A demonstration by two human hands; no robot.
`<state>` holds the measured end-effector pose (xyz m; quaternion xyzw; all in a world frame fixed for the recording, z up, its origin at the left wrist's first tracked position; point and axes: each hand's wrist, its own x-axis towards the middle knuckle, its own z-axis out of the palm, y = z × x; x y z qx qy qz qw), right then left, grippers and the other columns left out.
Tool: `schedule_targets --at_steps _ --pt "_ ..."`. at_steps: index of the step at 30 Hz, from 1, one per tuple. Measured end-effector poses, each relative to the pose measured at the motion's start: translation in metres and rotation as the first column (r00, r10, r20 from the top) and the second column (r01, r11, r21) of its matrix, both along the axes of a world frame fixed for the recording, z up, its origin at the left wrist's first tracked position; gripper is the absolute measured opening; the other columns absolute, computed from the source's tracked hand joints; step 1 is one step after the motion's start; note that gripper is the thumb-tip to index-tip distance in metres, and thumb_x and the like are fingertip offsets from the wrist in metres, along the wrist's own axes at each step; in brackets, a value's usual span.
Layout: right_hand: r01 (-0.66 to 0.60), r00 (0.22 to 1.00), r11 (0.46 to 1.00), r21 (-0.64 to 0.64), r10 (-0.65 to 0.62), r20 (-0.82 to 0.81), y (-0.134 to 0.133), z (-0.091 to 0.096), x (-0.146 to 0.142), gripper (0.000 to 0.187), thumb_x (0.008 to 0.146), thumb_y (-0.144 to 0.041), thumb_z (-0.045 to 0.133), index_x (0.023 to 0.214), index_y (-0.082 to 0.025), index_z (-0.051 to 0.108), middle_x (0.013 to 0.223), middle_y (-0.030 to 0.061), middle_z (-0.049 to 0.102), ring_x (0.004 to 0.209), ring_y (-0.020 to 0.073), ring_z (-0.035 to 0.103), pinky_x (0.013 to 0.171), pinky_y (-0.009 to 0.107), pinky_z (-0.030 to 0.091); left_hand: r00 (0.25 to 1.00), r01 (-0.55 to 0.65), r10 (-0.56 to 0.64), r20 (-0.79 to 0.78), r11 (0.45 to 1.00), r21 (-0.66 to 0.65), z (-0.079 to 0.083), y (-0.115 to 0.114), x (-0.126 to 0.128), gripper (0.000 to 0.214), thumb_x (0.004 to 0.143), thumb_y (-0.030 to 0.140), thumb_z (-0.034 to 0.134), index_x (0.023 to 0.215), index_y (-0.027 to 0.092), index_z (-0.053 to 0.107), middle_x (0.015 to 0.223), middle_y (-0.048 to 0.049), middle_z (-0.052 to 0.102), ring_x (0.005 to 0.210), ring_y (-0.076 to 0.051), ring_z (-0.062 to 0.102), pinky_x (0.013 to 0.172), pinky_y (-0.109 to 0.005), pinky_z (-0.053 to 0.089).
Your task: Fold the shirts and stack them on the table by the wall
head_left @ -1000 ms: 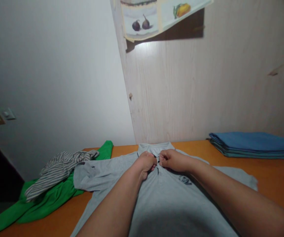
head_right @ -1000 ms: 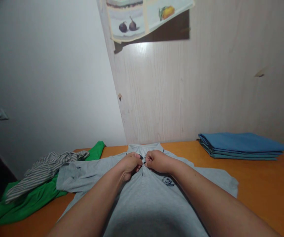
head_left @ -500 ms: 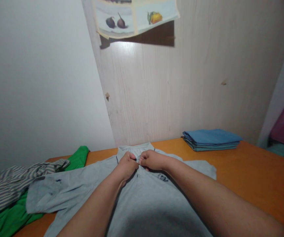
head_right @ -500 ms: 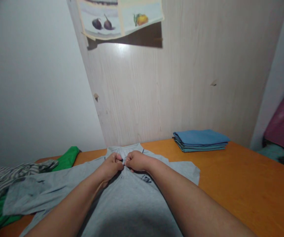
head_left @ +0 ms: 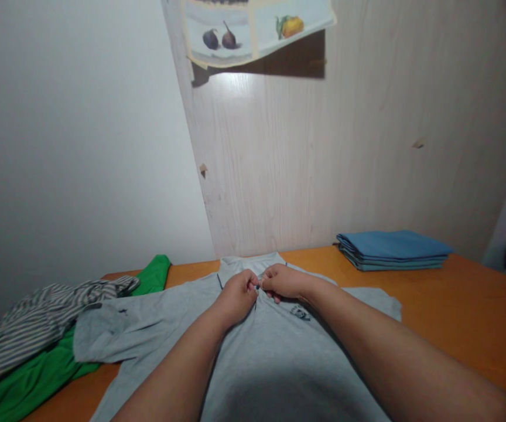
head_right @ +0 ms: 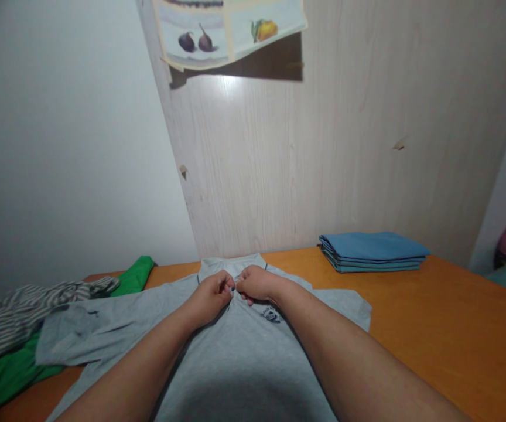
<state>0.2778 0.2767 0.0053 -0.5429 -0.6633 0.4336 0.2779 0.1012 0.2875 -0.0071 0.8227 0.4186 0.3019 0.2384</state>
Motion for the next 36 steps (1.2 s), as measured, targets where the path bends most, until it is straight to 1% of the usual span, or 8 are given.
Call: schedule_targets --at_steps 4,7,11,15,20,24,29,36 --pt "0.001 1.000 1.000 0.019 -0.002 0.019 0.000 0.000 0.001 0.016 0.071 -0.009 0.058 0.060 -0.019 0.051 0.045 -0.0067 0.050 0.042 0.0092 0.050 0.043 0.019 0.036 0.998 0.020 -0.016 -0.054 0.998 0.059 0.002 -0.001 -0.001 0.020 0.074 0.002 0.053 0.080 0.019 0.059 0.071 0.0033 0.058 0.070 -0.014 0.052 0.066 -0.023 0.035" --pt "0.005 0.999 1.000 0.019 -0.005 0.038 -0.001 0.003 0.000 0.017 0.071 -0.009 0.058 0.060 -0.020 0.051 0.043 -0.0071 0.049 0.042 0.0088 0.049 0.044 0.019 0.037 0.998 0.014 -0.009 -0.069 0.997 0.080 0.003 -0.001 0.000 0.019 0.075 0.002 0.053 0.079 0.020 0.059 0.071 0.0033 0.059 0.070 -0.014 0.052 0.066 -0.023 0.035" --pt "0.015 0.998 1.000 0.027 -0.017 0.062 -0.004 0.006 -0.001 0.021 0.073 -0.009 0.058 0.058 -0.020 0.048 0.041 -0.0072 0.048 0.041 0.0084 0.047 0.043 0.019 0.033 0.996 0.019 -0.011 -0.089 0.996 0.089 0.004 -0.002 0.000 0.019 0.074 0.002 0.053 0.077 0.020 0.057 0.070 0.0035 0.057 0.069 -0.014 0.052 0.065 -0.024 0.035" --pt "-0.001 0.996 0.999 0.047 -0.004 0.091 -0.002 0.003 0.000 0.020 0.075 -0.011 0.057 0.059 -0.021 0.049 0.042 -0.0066 0.048 0.041 0.0096 0.046 0.041 0.020 0.030 0.993 0.029 -0.017 -0.115 0.994 0.104 0.005 -0.003 -0.001 0.017 0.076 0.005 0.055 0.078 0.021 0.057 0.072 0.0024 0.058 0.072 -0.016 0.053 0.066 -0.025 0.035" --pt "-0.021 0.995 0.998 0.052 0.016 0.099 0.002 -0.003 0.001 0.015 0.075 -0.013 0.056 0.063 -0.021 0.051 0.044 -0.0068 0.048 0.041 0.0095 0.045 0.042 0.020 0.031 0.959 0.087 -0.029 -0.283 0.977 0.194 0.008 -0.006 -0.004 0.009 0.083 0.014 0.059 0.085 0.023 0.058 0.086 -0.0019 0.065 0.084 -0.020 0.058 0.071 -0.028 0.036" --pt "-0.051 0.995 0.997 0.064 0.045 0.086 0.002 -0.004 0.003 0.013 0.074 -0.013 0.056 0.065 -0.020 0.051 0.046 -0.0073 0.048 0.043 0.0092 0.045 0.044 0.019 0.033 0.935 0.076 0.002 -0.355 0.976 0.206 0.010 -0.009 -0.004 0.005 0.088 0.018 0.058 0.086 0.023 0.058 0.088 -0.0041 0.066 0.084 -0.021 0.059 0.071 -0.028 0.036" --pt "-0.074 0.991 0.994 0.079 0.064 0.121 0.001 -0.003 0.004 0.010 0.074 -0.011 0.053 0.069 -0.020 0.052 0.047 -0.0077 0.047 0.044 0.0093 0.045 0.045 0.020 0.032 0.942 0.077 -0.003 -0.335 0.975 0.208 0.008 -0.007 -0.005 0.005 0.089 0.019 0.057 0.085 0.022 0.058 0.087 -0.0040 0.066 0.085 -0.020 0.060 0.072 -0.028 0.037" --pt "-0.055 0.985 0.990 0.128 0.032 0.172 -0.003 0.000 0.003 0.009 0.075 -0.010 0.055 0.075 -0.018 0.055 0.054 -0.0077 0.048 0.049 0.0080 0.043 0.047 0.020 0.028 0.969 0.069 -0.028 -0.245 0.985 0.160 0.003 0.001 -0.007 0.006 0.086 0.017 0.059 0.081 0.021 0.061 0.082 -0.0022 0.065 0.082 -0.019 0.059 0.073 -0.028 0.039"
